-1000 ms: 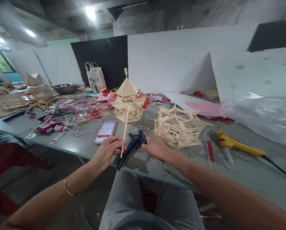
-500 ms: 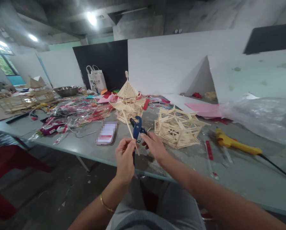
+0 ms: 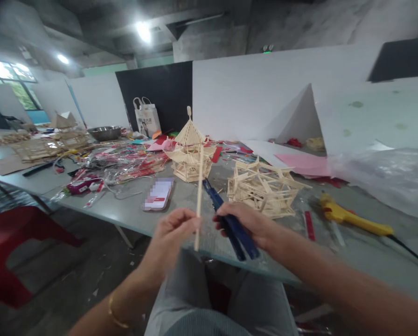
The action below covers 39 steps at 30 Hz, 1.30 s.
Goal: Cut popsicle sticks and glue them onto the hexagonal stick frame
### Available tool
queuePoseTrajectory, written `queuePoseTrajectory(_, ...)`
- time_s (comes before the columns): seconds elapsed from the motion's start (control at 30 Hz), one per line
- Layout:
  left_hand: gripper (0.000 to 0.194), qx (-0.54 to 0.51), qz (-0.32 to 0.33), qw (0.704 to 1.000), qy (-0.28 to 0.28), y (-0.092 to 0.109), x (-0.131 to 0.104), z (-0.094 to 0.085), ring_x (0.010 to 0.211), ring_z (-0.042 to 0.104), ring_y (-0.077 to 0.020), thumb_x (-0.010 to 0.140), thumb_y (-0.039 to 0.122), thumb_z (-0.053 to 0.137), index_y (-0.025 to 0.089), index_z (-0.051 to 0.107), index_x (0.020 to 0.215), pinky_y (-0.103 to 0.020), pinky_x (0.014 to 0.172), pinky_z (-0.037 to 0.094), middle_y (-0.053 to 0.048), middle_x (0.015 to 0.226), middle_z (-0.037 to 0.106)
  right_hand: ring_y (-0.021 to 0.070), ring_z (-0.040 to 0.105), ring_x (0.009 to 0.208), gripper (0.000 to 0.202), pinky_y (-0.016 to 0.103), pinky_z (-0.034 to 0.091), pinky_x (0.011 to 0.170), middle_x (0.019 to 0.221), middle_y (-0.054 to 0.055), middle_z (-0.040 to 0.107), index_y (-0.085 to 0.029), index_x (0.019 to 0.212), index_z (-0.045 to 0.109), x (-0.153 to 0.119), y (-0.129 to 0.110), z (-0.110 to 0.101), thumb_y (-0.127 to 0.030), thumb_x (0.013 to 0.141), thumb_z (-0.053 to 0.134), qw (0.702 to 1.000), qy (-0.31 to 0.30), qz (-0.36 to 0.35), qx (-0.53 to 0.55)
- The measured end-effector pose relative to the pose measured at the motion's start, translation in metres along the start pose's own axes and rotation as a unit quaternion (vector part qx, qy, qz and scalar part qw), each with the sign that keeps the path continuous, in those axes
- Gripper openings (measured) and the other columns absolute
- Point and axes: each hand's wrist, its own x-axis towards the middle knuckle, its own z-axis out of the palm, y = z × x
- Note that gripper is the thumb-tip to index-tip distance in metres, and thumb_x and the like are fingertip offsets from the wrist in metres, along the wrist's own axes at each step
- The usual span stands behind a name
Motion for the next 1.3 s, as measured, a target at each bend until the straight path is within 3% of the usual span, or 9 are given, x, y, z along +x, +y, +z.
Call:
queuePoseTrajectory(0.07, 0.014, 0.054, -0.023, 0.998, 0.027, 0.0, 0.01, -0.028, 0.059, 0.05, -0.0076, 0.072, 0.026, 0.062, 0.014, 0.06, 0.065, -0.02, 0.061, 0.038, 0.001, 0.059, 0.06, 0.0116, 0.058, 0.062, 0.023, 0.024, 0.048, 0.059, 0.078, 0.004, 0.064, -0.015, 0.077, 0.059, -0.014, 0.0, -0.006, -0.026, 0.056, 0.06, 0.999, -0.019, 0.03, -0.01)
queuePoseTrajectory(0.13, 0.013, 0.07, -0.073, 0.995, 0.007, -0.002, 0.026, -0.049, 0.058, 0.051, -0.0078, 0.068, 0.025, 0.065, 0.014, 0.06, 0.063, -0.02, 0.061, 0.038, 0.001, 0.056, 0.059, 0.012, 0.057, 0.058, 0.029, 0.025, 0.047, 0.054, 0.077, 0.003, 0.064, -0.016, 0.08, 0.059, -0.026, 0.004, -0.011, -0.025, 0.053, 0.058, 0.996, -0.022, 0.059, -0.068)
queuePoseTrajectory(0.23, 0.014, 0.07, -0.138, 0.987, -0.029, -0.008, 0.05, -0.059, 0.056, 0.053, -0.009, 0.064, 0.026, 0.067, 0.013, 0.061, 0.065, -0.022, 0.061, 0.04, 0.001, 0.056, 0.059, 0.016, 0.06, 0.055, 0.024, 0.027, 0.047, 0.051, 0.067, 0.005, 0.065, -0.016, 0.078, 0.057, -0.038, 0.008, -0.019, -0.029, 0.058, 0.055, 0.972, -0.015, 0.113, -0.203)
queuePoseTrajectory(0.33, 0.013, 0.09, -0.147, 0.984, -0.051, -0.011, 0.066, -0.054, 0.058, 0.055, -0.0094, 0.063, 0.026, 0.067, 0.014, 0.063, 0.065, -0.023, 0.064, 0.042, 0.001, 0.057, 0.06, 0.0167, 0.061, 0.055, 0.016, 0.025, 0.045, 0.051, 0.06, 0.006, 0.066, -0.017, 0.074, 0.055, -0.04, 0.004, -0.026, -0.031, 0.068, 0.05, 0.943, -0.028, 0.132, -0.305)
queuePoseTrajectory(0.47, 0.011, 0.132, -0.127, 0.981, -0.069, -0.015, 0.076, -0.042, 0.057, 0.053, -0.0086, 0.066, 0.026, 0.064, 0.015, 0.065, 0.065, -0.022, 0.063, 0.039, 0.001, 0.057, 0.061, 0.0146, 0.059, 0.051, 0.01, 0.023, 0.042, 0.05, 0.054, 0.004, 0.064, -0.018, 0.068, 0.051, -0.032, -0.012, -0.029, -0.027, 0.07, 0.049, 0.923, -0.022, 0.134, -0.36)
queuePoseTrajectory(0.67, 0.016, 0.25, -0.04, 0.967, -0.028, -0.032, 0.083, -0.036, 0.055, 0.048, -0.0086, 0.07, 0.027, 0.059, 0.015, 0.068, 0.068, -0.021, 0.054, 0.034, 0.001, 0.059, 0.061, 0.0127, 0.052, 0.046, 0.007, 0.023, 0.038, 0.045, 0.051, 0.003, 0.058, -0.019, 0.063, 0.047, -0.017, -0.025, -0.016, -0.019, 0.07, 0.045, 0.894, 0.0, 0.185, -0.408)
queuePoseTrajectory(0.8, 0.019, 0.35, 0.042, 0.936, 0.015, -0.04, 0.079, -0.034, 0.057, 0.052, -0.0098, 0.075, 0.027, 0.055, 0.016, 0.071, 0.075, -0.021, 0.054, 0.034, 0.001, 0.061, 0.063, 0.0136, 0.052, 0.047, 0.01, 0.024, 0.038, 0.045, 0.051, 0.004, 0.057, -0.019, 0.06, 0.047, -0.013, -0.027, -0.008, -0.018, 0.07, 0.044, 0.887, 0.001, 0.166, -0.431)
queuePoseTrajectory(0.93, 0.019, 0.398, 0.081, 0.913, 0.034, -0.039, 0.073, -0.029, 0.063, 0.058, -0.0115, 0.077, 0.025, 0.055, 0.018, 0.073, 0.079, -0.022, 0.06, 0.038, 0.0, 0.067, 0.068, 0.0146, 0.053, 0.048, 0.014, 0.024, 0.038, 0.046, 0.051, 0.005, 0.057, -0.019, 0.057, 0.047, -0.011, -0.03, -0.004, -0.016, 0.07, 0.043, 0.886, -0.005, 0.155, -0.438)
queuePoseTrajectory(1.3, 0.016, 0.416, 0.087, 0.904, 0.05, -0.041, 0.072, -0.021, 0.07, 0.063, -0.015, 0.078, 0.029, 0.061, 0.021, 0.073, 0.082, -0.025, 0.066, 0.042, -0.002, 0.077, 0.072, 0.0142, 0.052, 0.043, 0.009, 0.024, 0.039, 0.045, 0.047, 0.004, 0.055, -0.019, 0.058, 0.046, -0.007, -0.031, -0.008, -0.019, 0.067, 0.045, 0.885, 0.015, 0.152, -0.44)
